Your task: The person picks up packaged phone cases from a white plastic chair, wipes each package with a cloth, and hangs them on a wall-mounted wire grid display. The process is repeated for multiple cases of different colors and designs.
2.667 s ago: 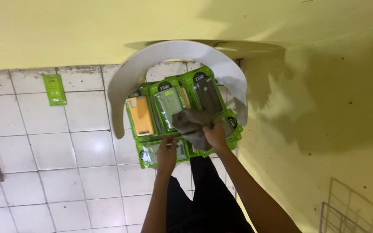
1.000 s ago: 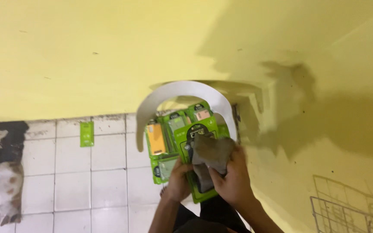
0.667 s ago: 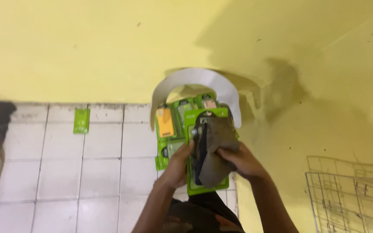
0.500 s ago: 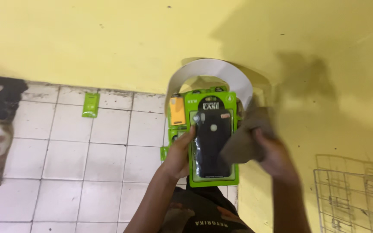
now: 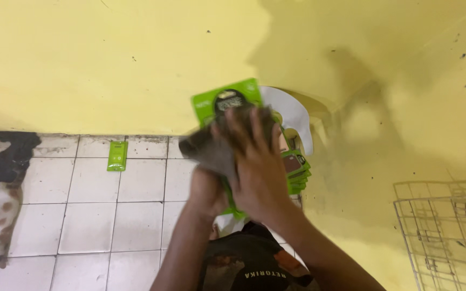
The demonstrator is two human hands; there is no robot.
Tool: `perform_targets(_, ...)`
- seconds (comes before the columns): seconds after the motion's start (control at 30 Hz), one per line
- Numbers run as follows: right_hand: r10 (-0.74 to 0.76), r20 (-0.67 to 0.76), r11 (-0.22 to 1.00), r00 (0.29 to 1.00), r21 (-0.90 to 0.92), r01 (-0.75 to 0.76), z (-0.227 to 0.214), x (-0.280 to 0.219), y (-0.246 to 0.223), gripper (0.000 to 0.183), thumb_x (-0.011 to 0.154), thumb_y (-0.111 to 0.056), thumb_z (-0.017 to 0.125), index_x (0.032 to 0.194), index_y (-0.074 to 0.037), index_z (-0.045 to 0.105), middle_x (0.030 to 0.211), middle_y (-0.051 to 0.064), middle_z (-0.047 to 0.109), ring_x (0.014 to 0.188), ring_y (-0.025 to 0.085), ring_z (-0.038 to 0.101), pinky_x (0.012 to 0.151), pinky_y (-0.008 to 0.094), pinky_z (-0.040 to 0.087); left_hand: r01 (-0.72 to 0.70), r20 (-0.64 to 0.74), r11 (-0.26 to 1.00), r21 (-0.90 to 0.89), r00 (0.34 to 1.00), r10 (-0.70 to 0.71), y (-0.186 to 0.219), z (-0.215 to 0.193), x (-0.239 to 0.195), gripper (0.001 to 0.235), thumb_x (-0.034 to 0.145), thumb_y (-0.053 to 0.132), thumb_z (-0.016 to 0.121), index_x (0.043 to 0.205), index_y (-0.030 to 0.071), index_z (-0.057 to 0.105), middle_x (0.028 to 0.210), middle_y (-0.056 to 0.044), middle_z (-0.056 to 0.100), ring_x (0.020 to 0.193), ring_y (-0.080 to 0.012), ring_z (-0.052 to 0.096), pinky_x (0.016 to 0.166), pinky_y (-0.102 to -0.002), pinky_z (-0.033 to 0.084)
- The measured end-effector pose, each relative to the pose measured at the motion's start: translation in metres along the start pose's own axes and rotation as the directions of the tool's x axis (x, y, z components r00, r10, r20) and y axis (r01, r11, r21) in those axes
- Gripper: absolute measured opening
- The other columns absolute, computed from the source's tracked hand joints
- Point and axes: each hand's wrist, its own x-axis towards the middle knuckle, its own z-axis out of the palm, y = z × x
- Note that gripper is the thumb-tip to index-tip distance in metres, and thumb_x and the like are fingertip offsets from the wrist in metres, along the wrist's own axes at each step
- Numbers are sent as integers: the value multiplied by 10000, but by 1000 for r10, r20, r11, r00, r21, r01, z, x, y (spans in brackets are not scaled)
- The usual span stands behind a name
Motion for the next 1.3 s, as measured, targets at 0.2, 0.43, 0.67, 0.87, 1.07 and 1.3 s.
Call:
perform_targets(0.2,-7,125,994,992,111,-7,-3,-77,3,628,846,-152,658,1459,-172,525,1671,92,292,1554,414,222,1220,651,170,-21,1,992,-124,1000,21,36,-3,5,638,1085,517,293,1500,53,433,1426,-189,563,1268,-327,599,1083,-467,504)
perform_targets(0.43,647,394,-266,653,919,-291,2,-100,110,367,1180,-222,541,1409,65,527,1294,202,619,1153,324,620,987,481,498,-88,15,970,-228,995,94,50,13,-11,537,1103,456,355,1443,65,496,1367,-141,613,1227,-270,635,1054,-446,537)
perform_targets(0.67,568,391,-329,724,914,-236,-47,-81,76,539,1011,-180,569,1490,33,442,1418,152,609,1278,302,605,1035,477,500,56,99,930,-364,995,-22,36,17,-18,515,1142,429,387,1425,19,518,1303,-180,656,1159,-275,686,997,-418,571)
perform_targets(0.87,479,288,-21,829,948,-317,-72,-73,40,571,918,-27,643,1452,59,462,1339,181,625,1215,258,622,1000,417,514,92,144,927,-363,989,-41,29,27,-26,497,1153,420,382,1433,30,510,1317,-169,652,1169,-271,682,1016,-423,568)
perform_targets(1.07,518,222,260,826,879,-400,-72,-78,38,460,884,54,671,1331,56,562,1126,127,665,990,184,640,842,351,533,39,93,965,-259,996,-15,28,38,-35,523,1139,433,377,1449,32,506,1333,-161,644,1181,-261,670,1019,-423,562)
perform_targets(1.3,448,176,423,877,822,-381,-80,-86,39,365,877,43,698,1236,51,636,1065,97,679,958,165,628,833,319,511,-18,10,999,-41,1000,18,28,55,-45,585,1081,455,389,1490,39,441,1357,-160,619,1197,-249,655,998,-417,571)
